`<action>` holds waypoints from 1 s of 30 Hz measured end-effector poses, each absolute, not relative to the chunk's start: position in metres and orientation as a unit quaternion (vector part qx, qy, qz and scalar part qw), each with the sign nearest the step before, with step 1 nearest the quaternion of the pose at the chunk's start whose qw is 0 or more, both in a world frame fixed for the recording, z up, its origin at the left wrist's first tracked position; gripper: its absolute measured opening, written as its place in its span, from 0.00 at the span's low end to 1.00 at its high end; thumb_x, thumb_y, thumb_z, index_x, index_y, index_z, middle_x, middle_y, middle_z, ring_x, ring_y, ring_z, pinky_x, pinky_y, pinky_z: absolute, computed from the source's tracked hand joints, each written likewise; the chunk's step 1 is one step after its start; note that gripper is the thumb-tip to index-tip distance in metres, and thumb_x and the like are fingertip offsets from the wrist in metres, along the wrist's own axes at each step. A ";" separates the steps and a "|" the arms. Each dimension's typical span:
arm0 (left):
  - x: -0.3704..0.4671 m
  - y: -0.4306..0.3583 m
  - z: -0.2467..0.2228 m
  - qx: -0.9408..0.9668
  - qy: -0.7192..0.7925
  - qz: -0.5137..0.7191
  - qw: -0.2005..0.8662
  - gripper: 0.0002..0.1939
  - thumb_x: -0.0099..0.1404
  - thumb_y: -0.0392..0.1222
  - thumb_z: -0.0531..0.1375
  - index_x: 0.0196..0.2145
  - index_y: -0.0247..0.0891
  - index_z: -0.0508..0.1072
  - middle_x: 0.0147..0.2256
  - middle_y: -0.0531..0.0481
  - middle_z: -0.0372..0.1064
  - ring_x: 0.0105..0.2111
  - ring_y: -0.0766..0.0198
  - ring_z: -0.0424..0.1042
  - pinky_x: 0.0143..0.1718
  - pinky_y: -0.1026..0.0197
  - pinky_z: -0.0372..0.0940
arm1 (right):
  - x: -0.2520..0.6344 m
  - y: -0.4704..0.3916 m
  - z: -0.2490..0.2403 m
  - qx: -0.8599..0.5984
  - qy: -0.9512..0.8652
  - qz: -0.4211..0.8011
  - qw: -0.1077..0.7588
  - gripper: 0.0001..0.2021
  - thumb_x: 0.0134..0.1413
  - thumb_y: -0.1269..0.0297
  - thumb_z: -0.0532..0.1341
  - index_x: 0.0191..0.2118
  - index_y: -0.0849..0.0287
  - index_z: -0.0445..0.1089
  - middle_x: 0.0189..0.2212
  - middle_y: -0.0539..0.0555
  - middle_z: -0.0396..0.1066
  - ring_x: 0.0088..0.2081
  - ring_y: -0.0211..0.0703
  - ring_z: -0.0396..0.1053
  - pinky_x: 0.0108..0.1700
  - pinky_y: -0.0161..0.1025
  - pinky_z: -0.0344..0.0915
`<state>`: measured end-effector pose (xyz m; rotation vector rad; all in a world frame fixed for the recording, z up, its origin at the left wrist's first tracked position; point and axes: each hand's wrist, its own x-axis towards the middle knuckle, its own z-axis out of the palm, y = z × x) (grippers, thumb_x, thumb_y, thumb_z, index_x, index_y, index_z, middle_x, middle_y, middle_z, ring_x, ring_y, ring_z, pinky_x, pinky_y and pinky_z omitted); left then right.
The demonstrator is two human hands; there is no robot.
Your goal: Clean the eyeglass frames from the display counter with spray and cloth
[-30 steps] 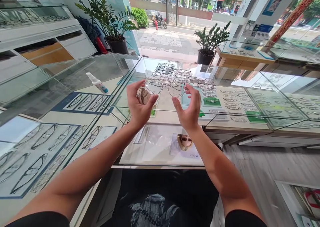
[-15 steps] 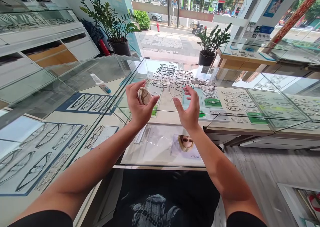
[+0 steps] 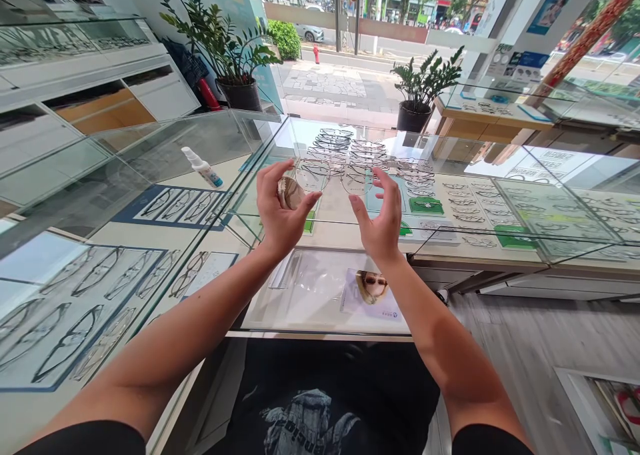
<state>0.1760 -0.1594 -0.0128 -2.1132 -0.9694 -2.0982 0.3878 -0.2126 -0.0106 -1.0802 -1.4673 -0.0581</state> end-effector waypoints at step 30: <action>0.178 -0.163 -0.018 -0.680 -0.354 -0.633 -0.104 0.39 0.69 0.68 0.71 0.69 0.47 0.70 0.64 0.38 0.76 0.65 0.47 0.76 0.70 0.43 0.68 | 0.388 -0.216 -0.007 -0.425 -0.657 -0.111 0.612 0.29 0.72 0.49 0.67 0.73 0.41 0.62 0.62 0.60 0.72 0.63 0.63 0.72 0.59 0.67 0.75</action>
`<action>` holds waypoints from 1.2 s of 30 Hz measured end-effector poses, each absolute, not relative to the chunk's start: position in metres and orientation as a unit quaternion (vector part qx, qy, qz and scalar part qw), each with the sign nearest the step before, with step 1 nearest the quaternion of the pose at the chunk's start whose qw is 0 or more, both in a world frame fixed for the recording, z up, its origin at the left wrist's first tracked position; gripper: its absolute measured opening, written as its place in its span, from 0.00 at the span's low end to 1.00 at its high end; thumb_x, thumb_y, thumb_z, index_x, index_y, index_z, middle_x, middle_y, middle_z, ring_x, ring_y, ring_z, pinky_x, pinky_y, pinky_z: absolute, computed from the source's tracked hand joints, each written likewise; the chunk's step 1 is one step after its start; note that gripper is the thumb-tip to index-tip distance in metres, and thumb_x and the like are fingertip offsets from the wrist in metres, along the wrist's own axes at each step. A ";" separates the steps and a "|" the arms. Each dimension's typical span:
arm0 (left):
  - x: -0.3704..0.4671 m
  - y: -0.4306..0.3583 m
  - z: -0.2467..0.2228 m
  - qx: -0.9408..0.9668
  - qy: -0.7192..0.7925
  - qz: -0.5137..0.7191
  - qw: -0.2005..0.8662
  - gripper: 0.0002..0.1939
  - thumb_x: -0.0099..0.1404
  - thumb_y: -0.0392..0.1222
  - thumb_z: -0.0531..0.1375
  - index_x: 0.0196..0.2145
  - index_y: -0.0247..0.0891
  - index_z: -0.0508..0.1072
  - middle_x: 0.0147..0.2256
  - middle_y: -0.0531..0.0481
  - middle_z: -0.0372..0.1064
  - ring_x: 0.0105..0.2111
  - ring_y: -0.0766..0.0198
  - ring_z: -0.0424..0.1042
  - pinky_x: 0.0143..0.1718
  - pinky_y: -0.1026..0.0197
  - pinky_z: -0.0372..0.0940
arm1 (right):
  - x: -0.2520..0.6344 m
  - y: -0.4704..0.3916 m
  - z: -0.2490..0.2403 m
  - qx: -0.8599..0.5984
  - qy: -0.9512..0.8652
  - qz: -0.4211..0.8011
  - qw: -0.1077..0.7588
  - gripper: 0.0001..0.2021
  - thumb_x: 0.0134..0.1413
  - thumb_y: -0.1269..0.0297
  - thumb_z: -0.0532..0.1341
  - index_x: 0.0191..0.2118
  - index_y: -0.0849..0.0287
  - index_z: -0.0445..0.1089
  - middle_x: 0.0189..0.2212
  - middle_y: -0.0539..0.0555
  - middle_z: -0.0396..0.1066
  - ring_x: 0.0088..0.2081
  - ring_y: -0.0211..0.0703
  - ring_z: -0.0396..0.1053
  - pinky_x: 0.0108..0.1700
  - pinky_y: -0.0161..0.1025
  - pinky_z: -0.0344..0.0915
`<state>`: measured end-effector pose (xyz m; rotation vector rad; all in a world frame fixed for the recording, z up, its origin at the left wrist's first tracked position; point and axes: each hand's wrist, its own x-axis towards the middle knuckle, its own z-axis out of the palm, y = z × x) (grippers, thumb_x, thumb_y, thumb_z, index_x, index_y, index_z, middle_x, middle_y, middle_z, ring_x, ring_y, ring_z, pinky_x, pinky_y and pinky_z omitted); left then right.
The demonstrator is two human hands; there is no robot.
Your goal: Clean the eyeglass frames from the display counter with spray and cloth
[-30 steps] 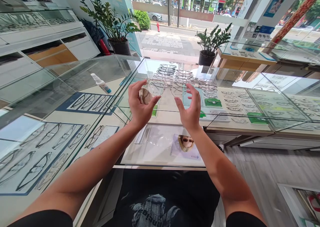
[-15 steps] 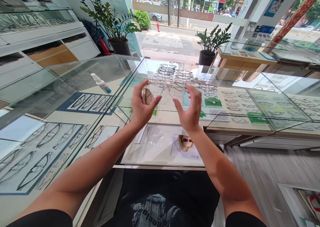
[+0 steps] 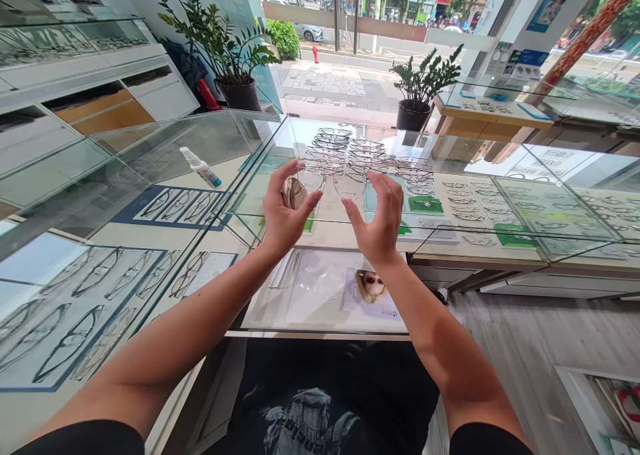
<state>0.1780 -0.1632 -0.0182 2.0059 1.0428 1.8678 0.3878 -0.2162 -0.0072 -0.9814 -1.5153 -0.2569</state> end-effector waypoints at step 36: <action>0.177 -0.164 -0.016 0.665 0.341 0.665 0.016 0.42 0.63 0.72 0.73 0.66 0.49 0.71 0.60 0.40 0.73 0.63 0.45 0.75 0.67 0.41 0.71 | 0.384 -0.214 -0.014 -0.479 -0.643 -0.044 0.596 0.29 0.75 0.43 0.62 0.74 0.44 0.60 0.67 0.63 0.71 0.58 0.57 0.77 0.52 0.55 0.79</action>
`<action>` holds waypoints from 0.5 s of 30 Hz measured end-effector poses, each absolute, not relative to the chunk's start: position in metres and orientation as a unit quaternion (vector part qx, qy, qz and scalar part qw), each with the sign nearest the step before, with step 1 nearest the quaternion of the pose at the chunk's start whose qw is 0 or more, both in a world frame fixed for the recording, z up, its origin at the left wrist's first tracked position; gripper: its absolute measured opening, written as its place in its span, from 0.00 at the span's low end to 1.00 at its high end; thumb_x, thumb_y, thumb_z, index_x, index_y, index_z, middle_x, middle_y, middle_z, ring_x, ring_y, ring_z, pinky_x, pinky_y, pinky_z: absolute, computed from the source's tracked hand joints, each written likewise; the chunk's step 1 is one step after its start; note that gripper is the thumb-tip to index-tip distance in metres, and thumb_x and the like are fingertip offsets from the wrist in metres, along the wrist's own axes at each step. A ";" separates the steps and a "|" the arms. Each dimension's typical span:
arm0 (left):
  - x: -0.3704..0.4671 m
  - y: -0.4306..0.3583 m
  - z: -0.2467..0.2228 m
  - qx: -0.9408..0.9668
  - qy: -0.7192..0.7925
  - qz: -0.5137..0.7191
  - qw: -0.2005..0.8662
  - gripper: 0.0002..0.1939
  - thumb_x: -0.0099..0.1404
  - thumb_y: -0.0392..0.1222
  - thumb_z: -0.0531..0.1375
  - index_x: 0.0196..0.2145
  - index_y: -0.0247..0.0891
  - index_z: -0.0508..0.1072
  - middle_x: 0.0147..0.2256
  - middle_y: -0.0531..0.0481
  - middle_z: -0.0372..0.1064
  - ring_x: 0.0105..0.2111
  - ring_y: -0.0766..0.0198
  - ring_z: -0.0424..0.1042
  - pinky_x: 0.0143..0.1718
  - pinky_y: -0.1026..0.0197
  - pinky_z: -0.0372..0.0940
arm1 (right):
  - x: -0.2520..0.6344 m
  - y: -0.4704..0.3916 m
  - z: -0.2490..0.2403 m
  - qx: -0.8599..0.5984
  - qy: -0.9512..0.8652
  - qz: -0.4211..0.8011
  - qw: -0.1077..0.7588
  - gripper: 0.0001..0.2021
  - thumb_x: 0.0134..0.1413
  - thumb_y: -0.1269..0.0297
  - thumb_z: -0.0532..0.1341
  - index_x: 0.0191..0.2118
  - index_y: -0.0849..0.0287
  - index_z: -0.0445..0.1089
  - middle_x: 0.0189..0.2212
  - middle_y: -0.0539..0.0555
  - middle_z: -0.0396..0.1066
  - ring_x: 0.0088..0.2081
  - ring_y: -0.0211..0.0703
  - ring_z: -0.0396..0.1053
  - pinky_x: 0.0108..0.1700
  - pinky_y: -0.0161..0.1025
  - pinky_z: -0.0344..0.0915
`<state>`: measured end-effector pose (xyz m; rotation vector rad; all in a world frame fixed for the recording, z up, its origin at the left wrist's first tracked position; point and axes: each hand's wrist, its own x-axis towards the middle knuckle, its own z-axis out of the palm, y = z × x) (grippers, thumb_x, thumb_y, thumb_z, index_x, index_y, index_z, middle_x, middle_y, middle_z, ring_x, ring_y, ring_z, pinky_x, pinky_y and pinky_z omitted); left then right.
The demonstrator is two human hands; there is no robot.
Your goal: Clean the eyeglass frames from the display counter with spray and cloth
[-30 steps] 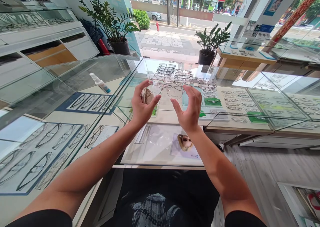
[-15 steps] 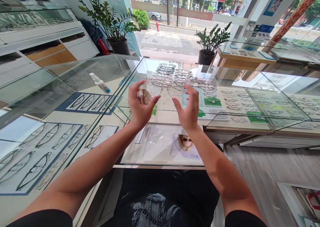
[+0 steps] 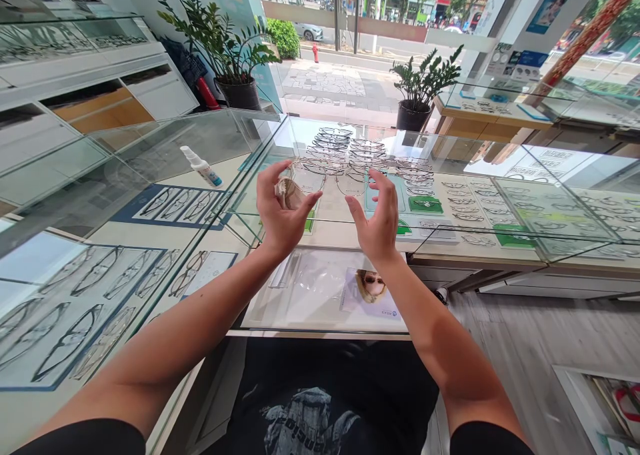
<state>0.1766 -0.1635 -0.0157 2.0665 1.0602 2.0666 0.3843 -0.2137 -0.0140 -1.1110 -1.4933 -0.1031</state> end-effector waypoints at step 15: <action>0.179 -0.164 -0.016 0.652 0.345 0.675 0.008 0.42 0.63 0.72 0.73 0.65 0.48 0.72 0.57 0.41 0.73 0.60 0.46 0.75 0.67 0.40 0.71 | 0.386 -0.210 -0.016 -0.460 -0.644 -0.048 0.610 0.30 0.74 0.45 0.64 0.74 0.43 0.60 0.62 0.60 0.76 0.51 0.52 0.76 0.54 0.56 0.77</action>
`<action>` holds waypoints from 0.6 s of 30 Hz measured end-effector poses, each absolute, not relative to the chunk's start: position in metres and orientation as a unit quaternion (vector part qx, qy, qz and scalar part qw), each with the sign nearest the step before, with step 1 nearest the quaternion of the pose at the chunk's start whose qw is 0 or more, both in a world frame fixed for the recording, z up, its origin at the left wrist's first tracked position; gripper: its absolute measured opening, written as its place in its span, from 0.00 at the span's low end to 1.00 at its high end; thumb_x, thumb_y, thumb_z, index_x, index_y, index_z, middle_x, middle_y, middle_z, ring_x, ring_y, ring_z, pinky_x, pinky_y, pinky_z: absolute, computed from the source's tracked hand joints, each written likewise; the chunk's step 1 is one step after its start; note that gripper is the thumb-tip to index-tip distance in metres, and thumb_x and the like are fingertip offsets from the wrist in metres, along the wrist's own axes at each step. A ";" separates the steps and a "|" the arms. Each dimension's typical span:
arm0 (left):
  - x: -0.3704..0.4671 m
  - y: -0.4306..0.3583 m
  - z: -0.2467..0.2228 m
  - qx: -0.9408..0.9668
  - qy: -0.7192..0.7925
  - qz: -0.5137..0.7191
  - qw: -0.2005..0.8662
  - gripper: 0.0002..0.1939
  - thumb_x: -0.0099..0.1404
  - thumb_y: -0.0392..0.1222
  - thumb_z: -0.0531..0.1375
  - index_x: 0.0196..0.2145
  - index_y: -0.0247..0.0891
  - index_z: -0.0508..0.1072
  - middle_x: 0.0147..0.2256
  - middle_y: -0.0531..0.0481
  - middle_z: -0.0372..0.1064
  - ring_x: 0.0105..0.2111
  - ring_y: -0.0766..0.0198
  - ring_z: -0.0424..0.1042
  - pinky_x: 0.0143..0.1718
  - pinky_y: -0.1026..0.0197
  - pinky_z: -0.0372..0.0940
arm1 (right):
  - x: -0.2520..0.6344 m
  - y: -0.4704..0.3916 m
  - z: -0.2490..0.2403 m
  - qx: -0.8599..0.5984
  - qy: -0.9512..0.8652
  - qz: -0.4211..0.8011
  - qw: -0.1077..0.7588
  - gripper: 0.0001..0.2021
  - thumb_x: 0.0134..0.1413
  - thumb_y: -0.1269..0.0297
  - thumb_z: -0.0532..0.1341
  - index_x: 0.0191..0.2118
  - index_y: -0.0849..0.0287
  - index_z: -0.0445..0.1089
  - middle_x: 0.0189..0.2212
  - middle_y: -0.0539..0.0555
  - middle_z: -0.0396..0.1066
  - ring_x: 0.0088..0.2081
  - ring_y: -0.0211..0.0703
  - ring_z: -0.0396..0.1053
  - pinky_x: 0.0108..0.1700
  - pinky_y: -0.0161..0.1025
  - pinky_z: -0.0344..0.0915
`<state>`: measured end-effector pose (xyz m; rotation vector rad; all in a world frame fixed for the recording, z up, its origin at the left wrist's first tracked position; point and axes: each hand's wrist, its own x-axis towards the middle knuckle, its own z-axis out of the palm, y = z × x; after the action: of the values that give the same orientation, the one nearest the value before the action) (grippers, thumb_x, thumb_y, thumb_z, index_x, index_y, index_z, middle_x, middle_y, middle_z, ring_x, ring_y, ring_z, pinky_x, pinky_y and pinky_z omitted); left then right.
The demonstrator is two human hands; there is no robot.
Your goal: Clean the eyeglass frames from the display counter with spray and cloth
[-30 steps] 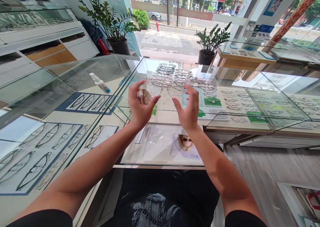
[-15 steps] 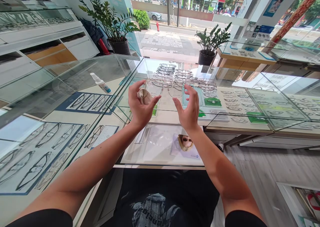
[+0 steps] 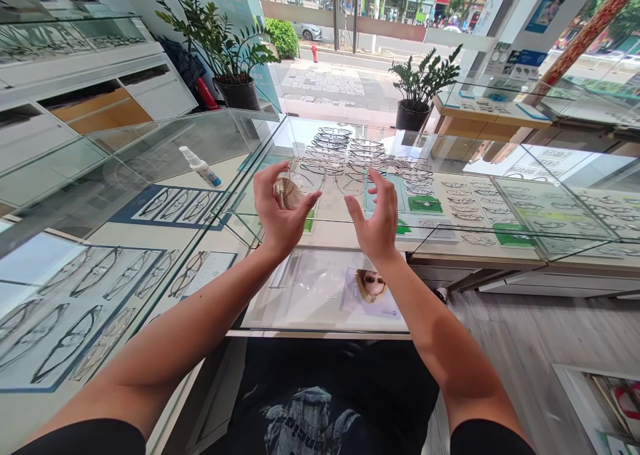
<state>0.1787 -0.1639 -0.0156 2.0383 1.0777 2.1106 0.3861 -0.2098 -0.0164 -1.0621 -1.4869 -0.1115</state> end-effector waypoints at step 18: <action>0.181 -0.169 -0.014 0.656 0.354 0.666 0.017 0.36 0.68 0.67 0.72 0.65 0.46 0.72 0.54 0.44 0.72 0.55 0.52 0.76 0.62 0.47 0.72 | 0.385 -0.214 -0.013 -0.484 -0.637 -0.028 0.600 0.29 0.74 0.39 0.61 0.71 0.43 0.63 0.56 0.59 0.74 0.49 0.55 0.73 0.55 0.60 0.76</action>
<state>0.1814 -0.1687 -0.0144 2.0395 1.0998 2.0712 0.3852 -0.2140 -0.0131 -1.1219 -1.4760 -0.0654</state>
